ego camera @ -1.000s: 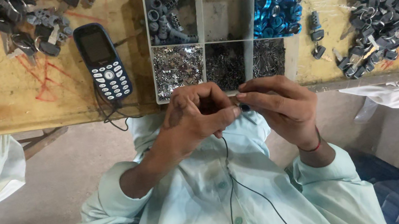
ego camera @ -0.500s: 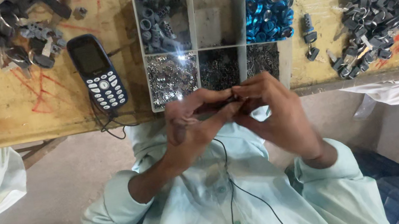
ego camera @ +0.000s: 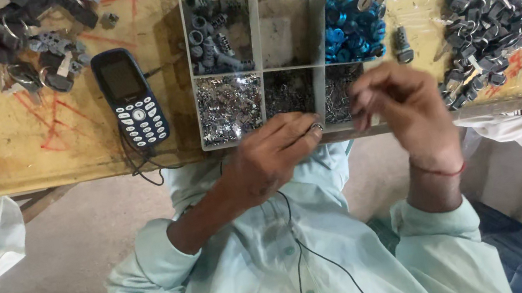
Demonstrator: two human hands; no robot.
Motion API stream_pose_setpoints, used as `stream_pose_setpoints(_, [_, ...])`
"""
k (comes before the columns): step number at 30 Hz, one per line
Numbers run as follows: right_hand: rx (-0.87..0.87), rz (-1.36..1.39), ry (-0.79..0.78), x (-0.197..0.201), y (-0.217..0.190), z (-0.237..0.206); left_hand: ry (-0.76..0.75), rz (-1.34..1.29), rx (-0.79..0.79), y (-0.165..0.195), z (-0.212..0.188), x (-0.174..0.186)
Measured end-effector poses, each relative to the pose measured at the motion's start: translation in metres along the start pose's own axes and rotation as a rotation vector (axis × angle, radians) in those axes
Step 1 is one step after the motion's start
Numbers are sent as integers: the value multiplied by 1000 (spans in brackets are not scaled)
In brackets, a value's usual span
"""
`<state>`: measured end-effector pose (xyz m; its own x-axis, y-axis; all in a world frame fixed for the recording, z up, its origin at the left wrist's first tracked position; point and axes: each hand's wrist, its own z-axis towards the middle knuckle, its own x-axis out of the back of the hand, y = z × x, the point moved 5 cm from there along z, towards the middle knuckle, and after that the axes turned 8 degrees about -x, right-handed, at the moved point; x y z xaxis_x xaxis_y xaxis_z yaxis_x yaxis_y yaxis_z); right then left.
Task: The person sits at a workbench assembling small metal components by hand. They pick parts from a compartment organizer box, press and twist the pieces together to fit them, and place the finished assemblies on the table beside the box, repeating the cycle.
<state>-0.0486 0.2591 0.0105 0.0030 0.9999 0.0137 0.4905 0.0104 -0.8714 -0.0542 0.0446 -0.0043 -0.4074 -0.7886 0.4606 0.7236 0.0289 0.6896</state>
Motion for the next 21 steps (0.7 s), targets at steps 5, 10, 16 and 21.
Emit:
stream_pose_setpoints(5, [-26, -23, -15, -12, 25, -23, -70, -21, -47, -2, 1, 3])
stream_pose_setpoints(10, [427, -767, 187, -13, -31, -10, 39, -211, 62, -12, -5, 14])
stream_pose_setpoints(16, [706, -1615, 273, -64, -46, 75, 67, -274, 94, -17, -12, 11])
stream_pose_setpoints(21, [472, -1252, 160, -43, -48, 80, 128, -298, 115, -22, -16, 10])
